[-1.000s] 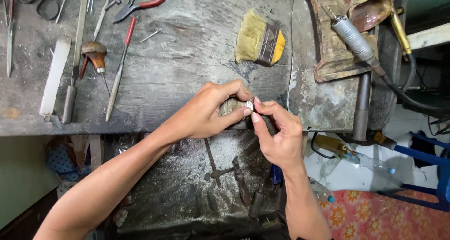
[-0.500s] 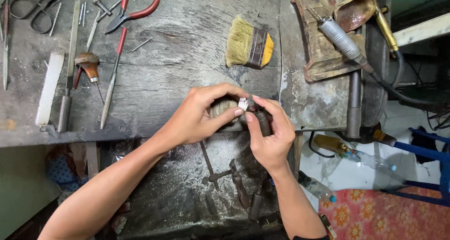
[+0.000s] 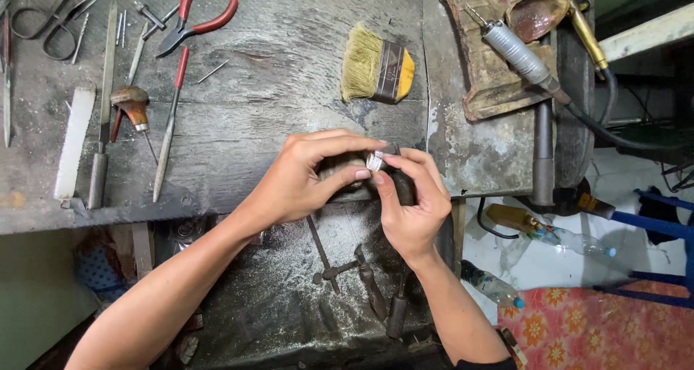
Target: Filing and cleaning a small jewelry component at a workbench
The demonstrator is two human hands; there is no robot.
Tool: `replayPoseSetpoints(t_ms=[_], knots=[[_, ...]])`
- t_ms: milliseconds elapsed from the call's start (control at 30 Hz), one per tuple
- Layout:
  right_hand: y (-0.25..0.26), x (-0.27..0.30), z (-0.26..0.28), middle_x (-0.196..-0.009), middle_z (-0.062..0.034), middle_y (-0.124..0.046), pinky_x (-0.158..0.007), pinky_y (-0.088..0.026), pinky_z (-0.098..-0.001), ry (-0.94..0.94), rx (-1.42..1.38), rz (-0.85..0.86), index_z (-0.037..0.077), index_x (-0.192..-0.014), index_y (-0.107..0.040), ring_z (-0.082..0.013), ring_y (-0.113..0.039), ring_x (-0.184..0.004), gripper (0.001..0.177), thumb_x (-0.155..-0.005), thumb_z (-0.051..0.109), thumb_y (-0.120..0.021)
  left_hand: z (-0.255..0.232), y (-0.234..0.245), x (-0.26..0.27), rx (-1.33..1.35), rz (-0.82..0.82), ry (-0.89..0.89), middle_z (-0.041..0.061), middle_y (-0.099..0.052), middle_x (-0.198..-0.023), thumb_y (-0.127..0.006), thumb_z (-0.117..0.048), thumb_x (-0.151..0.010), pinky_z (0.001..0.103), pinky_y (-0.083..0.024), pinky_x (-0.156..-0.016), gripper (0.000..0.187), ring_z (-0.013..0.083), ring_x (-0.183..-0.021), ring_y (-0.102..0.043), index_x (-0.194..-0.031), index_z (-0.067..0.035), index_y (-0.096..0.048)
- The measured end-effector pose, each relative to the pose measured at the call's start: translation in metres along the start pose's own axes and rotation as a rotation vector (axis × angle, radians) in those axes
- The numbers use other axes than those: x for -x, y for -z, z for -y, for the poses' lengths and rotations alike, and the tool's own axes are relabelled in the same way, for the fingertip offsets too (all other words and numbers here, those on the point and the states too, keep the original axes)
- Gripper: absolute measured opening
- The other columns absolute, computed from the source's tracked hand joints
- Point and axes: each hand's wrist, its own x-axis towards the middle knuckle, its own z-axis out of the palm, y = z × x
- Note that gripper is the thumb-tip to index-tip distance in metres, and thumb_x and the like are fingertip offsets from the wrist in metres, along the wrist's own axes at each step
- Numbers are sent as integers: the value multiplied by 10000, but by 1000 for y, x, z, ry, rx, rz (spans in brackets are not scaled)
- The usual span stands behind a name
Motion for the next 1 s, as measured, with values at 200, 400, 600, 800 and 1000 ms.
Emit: replayPoseSetpoints(t_ms=[200, 400, 600, 800, 1000], knots=[[-2, -1, 3, -936, -172, -688, -779, -551, -409, 25, -28, -16, 2, -1012, -741, -289, -695, -851, 121, -906, 52, -769, 9, 1, 3, -19, -16, 41, 111, -768, -1019, -769, -93, -898, 460, -574, -916, 271, 320, -1015, -754, -1162, -78, -710], [-3, 0, 4, -915, -169, -683, -757, -549, -393, 45, -9, -39, 9, -1004, -758, -279, -678, -802, 144, -869, 32, -804, 6, -1, 2, 0, -40, -11, 110, -770, -1053, -764, -113, -913, 441, -576, -925, 163, 325, -1038, -756, -1069, -86, -729], [-4, 1, 0, -932, -172, -685, -766, -554, -395, 62, -13, -42, 22, -978, -768, -287, -683, -798, 107, -874, 17, -795, 6, 0, 3, -9, -97, -29, 95, -773, -1032, -802, -94, -879, 418, -586, -903, 214, 298, -1004, -765, -1080, -92, -727], [-4, 2, -1, -923, -172, -695, -756, -554, -401, 63, -21, -41, 23, -968, -769, -291, -700, -794, 100, -872, 2, -786, 8, -2, 2, -24, -115, -47, 79, -777, -992, -822, -89, -857, 416, -597, -879, 257, 288, -961, -774, -1095, -96, -725], [-4, 2, 1, -926, -177, -700, -751, -561, -402, 63, -21, -38, 25, -982, -780, -287, -704, -795, 118, -870, -12, -778, 7, -5, 3, -63, -155, -58, 58, -755, -953, -850, -114, -840, 399, -589, -858, 284, 270, -919, -763, -1097, -115, -729]])
